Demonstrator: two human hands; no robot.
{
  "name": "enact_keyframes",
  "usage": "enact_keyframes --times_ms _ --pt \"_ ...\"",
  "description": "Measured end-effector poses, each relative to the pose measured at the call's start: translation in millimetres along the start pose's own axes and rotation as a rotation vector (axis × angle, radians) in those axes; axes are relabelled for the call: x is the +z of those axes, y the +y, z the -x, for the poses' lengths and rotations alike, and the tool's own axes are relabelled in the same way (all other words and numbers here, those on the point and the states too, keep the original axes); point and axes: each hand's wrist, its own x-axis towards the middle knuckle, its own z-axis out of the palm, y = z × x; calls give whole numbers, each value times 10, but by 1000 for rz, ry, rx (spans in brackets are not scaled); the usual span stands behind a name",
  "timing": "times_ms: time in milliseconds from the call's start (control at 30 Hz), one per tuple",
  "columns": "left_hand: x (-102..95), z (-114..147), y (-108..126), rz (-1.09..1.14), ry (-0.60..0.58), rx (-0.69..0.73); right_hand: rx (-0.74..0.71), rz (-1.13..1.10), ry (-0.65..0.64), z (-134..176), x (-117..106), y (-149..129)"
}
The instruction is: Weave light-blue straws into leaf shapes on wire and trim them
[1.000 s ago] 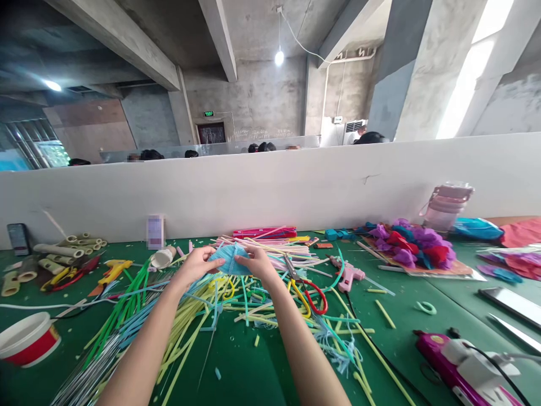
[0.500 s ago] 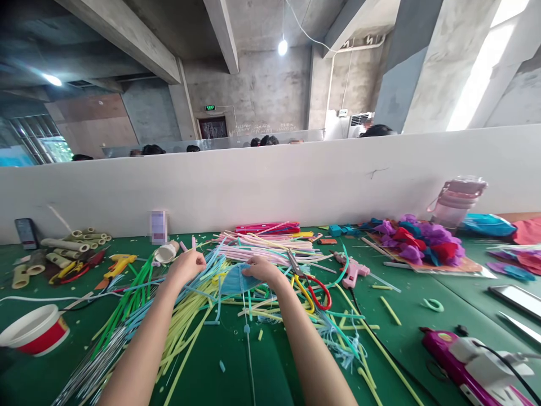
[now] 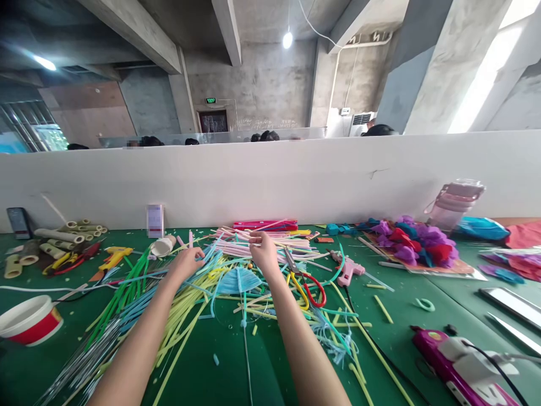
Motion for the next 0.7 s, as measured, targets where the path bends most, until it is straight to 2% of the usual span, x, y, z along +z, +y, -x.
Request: enact_keyframes --times_ms 200,300,433,533,600,700 --pt "60 31 63 -2 40 3 -3 35 -55 -11 12 25" --pt "24 45 81 26 59 15 -26 61 -52 -14 -1 29" --pt "-211 61 156 103 127 50 -42 42 -55 -27 2 38" --pt "-440 130 312 177 184 94 -56 9 -67 -30 17 16" --pt "-559 208 461 317 232 180 -69 -35 -88 -11 29 -31" --pt "-638 322 687 491 280 312 -76 -234 -174 62 42 -156"
